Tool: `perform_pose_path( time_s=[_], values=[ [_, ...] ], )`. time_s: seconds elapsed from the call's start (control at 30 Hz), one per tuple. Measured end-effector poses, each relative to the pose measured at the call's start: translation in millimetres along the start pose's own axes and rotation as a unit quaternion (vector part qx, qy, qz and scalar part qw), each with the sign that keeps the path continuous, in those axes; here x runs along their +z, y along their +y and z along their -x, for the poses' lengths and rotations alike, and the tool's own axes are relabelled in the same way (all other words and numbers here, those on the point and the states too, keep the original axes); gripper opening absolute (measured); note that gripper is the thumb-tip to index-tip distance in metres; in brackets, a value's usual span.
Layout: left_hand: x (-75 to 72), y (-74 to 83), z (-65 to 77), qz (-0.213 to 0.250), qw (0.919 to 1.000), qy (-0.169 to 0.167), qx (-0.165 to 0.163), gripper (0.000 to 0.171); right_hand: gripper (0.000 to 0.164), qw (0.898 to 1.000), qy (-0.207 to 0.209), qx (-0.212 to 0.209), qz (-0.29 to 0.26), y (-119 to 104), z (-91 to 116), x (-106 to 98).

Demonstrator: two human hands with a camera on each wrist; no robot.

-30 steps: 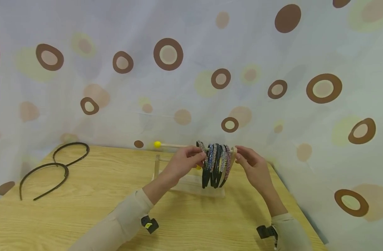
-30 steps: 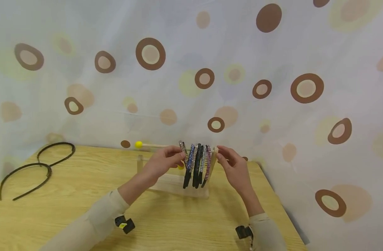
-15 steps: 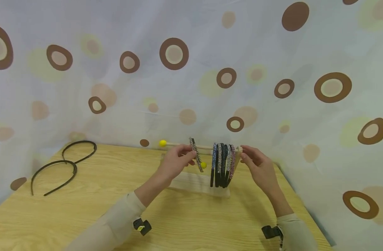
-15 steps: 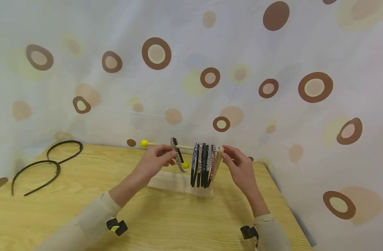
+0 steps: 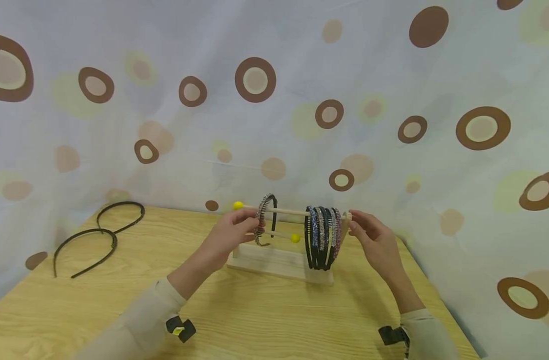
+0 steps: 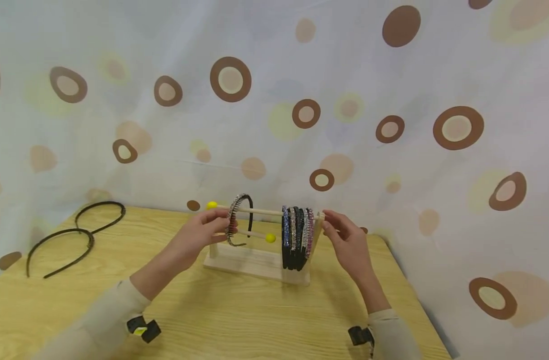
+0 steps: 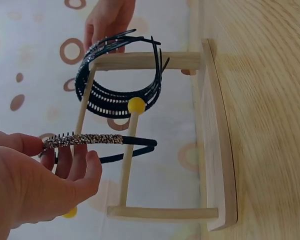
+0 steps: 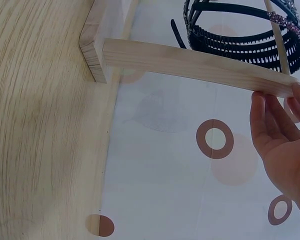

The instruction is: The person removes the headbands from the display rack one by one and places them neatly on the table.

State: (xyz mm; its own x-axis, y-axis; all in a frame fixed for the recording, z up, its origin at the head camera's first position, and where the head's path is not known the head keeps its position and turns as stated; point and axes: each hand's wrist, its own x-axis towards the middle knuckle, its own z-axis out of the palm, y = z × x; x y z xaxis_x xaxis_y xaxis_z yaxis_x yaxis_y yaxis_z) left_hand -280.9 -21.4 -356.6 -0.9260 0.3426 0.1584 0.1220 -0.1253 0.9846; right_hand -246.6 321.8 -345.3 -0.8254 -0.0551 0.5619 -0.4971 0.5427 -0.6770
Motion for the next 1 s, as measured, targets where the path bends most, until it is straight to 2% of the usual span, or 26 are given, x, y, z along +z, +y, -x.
perform_pose_path(
  time_s=[0.17, 0.37, 0.63, 0.77, 1.0],
  values=[
    [-16.0, 3.1, 5.7, 0.001, 1.0000, -0.005, -0.006, 0.031, 0.034, 1.000, -0.001, 0.003, -0.003, 1.0, -0.3, 0.2],
    [-33.5, 7.7, 12.3, -0.022, 0.9996, 0.006, 0.018, 0.036, 0.034, 1.000, 0.000, 0.001, -0.005, 2.0, -0.9, 0.7],
    [-55.4, 16.8, 14.7, -0.019, 0.9983, 0.036, 0.042, 0.039, 0.036, 1.000, 0.006, -0.003, -0.012, 41.0, -5.4, 1.9],
    [-68.2, 19.7, 16.3, -0.009, 0.9975, 0.046, 0.053, 0.040, 0.037, 1.000, 0.005, -0.005, -0.014, 43.7, -5.1, 2.0],
    [-86.6, 21.1, 20.5, -0.027, 0.9964, 0.056, 0.058, 0.038, 0.038, 1.000, 0.003, -0.005, -0.008, 42.2, -5.5, 1.8]
  ],
)
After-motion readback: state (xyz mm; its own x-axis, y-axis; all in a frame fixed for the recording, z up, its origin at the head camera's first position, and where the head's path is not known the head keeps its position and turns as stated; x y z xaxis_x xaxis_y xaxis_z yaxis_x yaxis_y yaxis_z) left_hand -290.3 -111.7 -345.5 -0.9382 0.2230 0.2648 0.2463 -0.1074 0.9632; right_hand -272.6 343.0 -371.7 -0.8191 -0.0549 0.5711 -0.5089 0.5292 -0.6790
